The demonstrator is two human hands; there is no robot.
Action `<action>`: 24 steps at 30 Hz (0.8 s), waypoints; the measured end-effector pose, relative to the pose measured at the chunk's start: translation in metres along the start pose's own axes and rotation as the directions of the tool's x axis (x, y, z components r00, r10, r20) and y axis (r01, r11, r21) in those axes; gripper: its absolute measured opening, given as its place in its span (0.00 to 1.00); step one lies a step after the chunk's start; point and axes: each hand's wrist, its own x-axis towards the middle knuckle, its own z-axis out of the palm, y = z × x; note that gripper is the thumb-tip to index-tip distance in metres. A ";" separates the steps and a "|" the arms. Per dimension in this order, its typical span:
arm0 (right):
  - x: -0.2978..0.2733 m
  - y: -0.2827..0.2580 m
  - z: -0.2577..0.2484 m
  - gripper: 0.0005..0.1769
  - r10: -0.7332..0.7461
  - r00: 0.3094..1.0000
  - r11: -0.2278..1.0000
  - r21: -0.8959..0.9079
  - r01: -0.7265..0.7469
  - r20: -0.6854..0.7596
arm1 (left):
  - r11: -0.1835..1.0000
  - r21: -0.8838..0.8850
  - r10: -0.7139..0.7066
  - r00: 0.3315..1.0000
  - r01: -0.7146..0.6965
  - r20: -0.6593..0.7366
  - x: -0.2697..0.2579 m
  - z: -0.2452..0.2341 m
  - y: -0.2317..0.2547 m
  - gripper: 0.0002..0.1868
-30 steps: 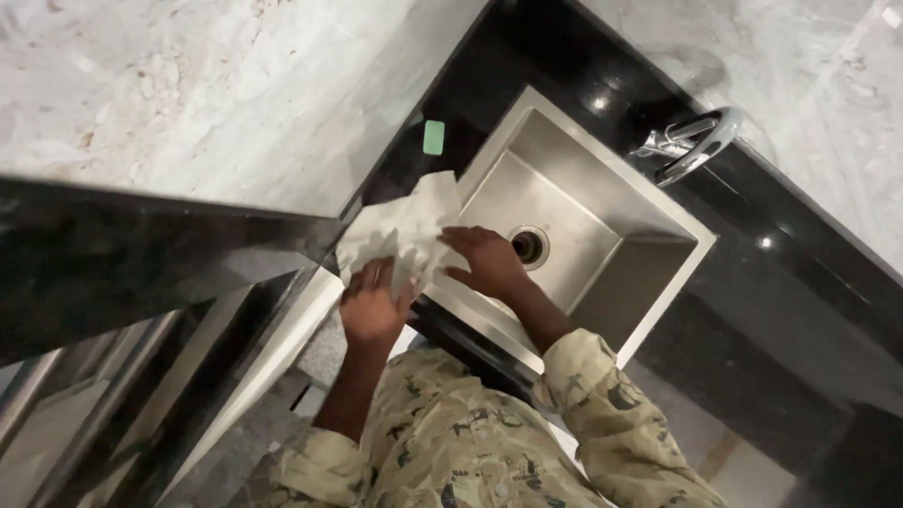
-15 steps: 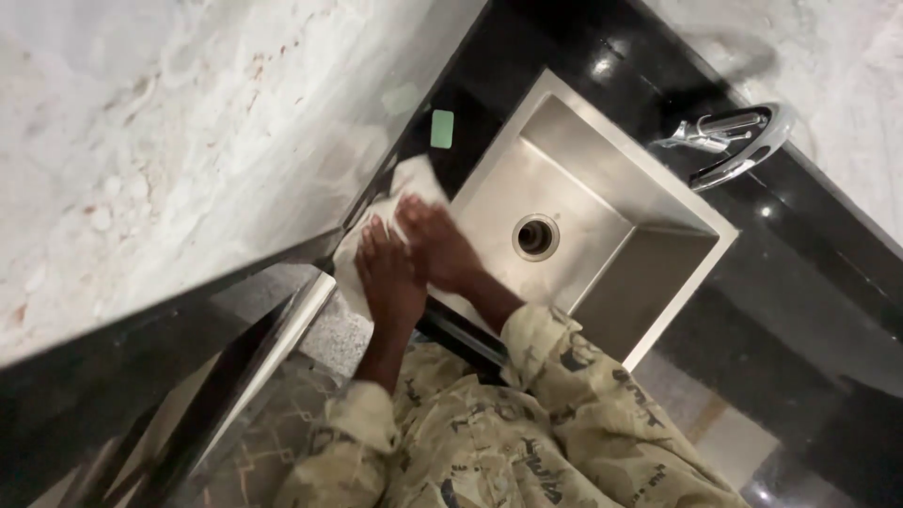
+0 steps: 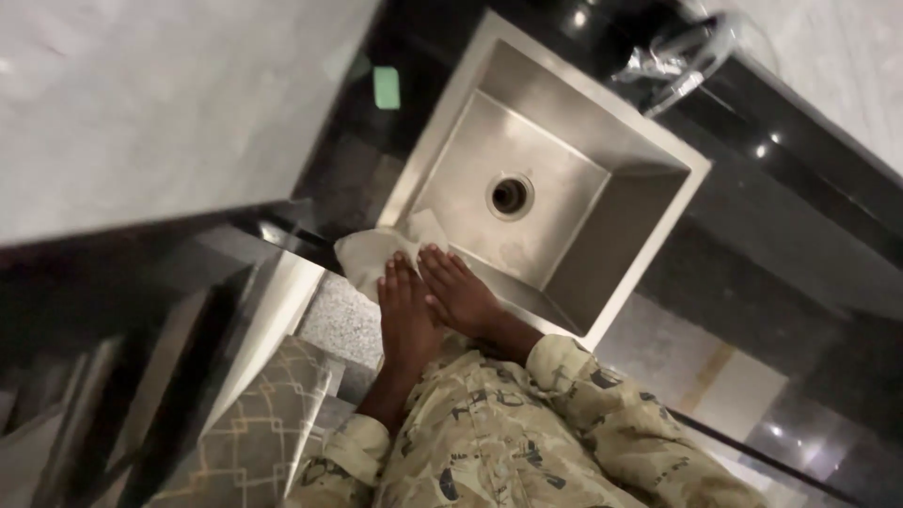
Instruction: Wiping down a black countertop and a stainless steel sink with a white cloth.
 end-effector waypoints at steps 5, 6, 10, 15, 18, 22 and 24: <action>-0.080 0.007 -0.001 0.46 0.101 0.995 0.994 -0.036 -0.100 0.017 | 0.992 -0.015 0.125 0.987 -0.124 0.103 -0.027 0.016 0.048 0.46; -0.098 0.010 0.000 0.49 0.134 0.990 0.990 -0.045 -0.132 0.039 | 0.987 -0.055 0.160 0.977 -0.154 0.142 -0.032 0.018 0.061 0.51; -0.173 0.021 0.016 0.51 0.239 0.971 0.968 -0.072 -0.239 -0.007 | 0.954 -0.081 0.300 0.938 -0.290 0.176 -0.058 0.059 0.096 0.52; -0.257 0.027 0.019 0.52 0.419 0.905 0.908 0.054 -0.416 -0.073 | 0.882 -0.094 0.468 0.838 -0.462 0.281 -0.079 0.104 0.144 0.53; -0.297 0.036 0.029 0.53 0.514 0.852 0.858 0.059 -0.510 -0.097 | 0.838 0.063 0.461 0.766 -0.542 0.449 -0.085 0.120 0.175 0.49; -0.341 0.052 0.044 0.54 0.613 0.781 0.789 0.031 -0.614 -0.119 | 0.740 0.069 0.501 0.617 -0.669 0.607 -0.083 0.131 0.217 0.48; -0.362 0.065 0.053 0.55 0.673 0.719 0.732 0.011 -0.682 -0.172 | 0.724 -0.143 0.660 0.618 -0.675 0.427 -0.084 0.143 0.230 0.47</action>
